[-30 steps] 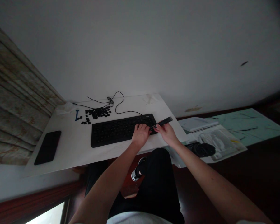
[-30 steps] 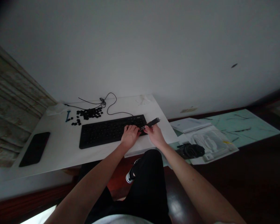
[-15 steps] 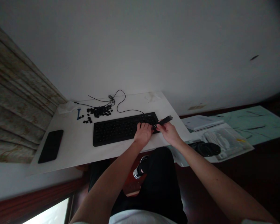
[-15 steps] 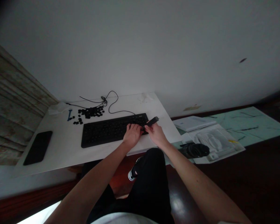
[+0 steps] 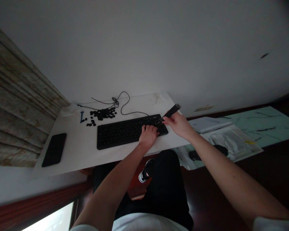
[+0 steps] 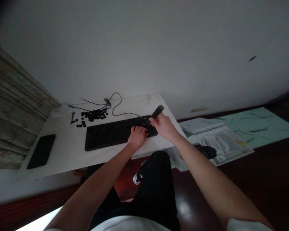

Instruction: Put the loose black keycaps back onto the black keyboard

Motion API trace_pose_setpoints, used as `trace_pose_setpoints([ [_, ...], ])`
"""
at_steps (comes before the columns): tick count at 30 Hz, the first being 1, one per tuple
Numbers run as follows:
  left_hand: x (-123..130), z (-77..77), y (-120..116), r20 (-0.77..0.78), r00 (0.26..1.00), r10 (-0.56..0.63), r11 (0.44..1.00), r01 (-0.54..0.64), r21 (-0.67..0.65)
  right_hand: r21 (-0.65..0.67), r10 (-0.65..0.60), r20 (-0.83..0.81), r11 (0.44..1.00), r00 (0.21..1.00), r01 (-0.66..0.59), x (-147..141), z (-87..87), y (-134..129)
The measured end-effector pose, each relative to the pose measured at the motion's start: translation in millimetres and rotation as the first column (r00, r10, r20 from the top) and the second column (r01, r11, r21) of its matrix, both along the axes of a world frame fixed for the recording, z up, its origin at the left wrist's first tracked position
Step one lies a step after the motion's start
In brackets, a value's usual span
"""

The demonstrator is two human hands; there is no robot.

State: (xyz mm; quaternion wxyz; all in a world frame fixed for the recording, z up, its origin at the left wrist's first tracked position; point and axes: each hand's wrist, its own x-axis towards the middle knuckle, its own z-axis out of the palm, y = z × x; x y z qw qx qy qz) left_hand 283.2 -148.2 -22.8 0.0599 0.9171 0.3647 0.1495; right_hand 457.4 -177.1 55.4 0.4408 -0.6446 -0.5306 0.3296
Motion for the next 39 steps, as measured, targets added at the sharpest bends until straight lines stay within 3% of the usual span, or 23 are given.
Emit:
trace_pose_setpoints([
  [8,-1.6,4.2,-2.9,0.051,0.998,0.020,1.000,-0.020,-0.015,-0.074,-0.060,-0.013,0.995,0.998,0.059,6.1,-38.7,-15.2],
  [12,-0.8,4.4,-2.6,0.051,0.998,0.025,1.000,-0.025,0.006,-0.048,-0.053,-0.010,0.997,0.999,0.053,4.3,-47.4,-16.6],
  [23,-1.7,4.6,-3.7,0.040,0.999,0.024,1.000,-0.024,-0.013,0.005,-0.031,0.011,1.000,0.999,0.031,-10.9,-53.6,-21.9],
  [39,-5.0,4.6,0.7,0.076,0.997,-0.012,0.998,0.016,-0.055,-0.034,-0.151,-0.374,0.988,0.915,0.149,-19.8,-53.8,-22.4],
])
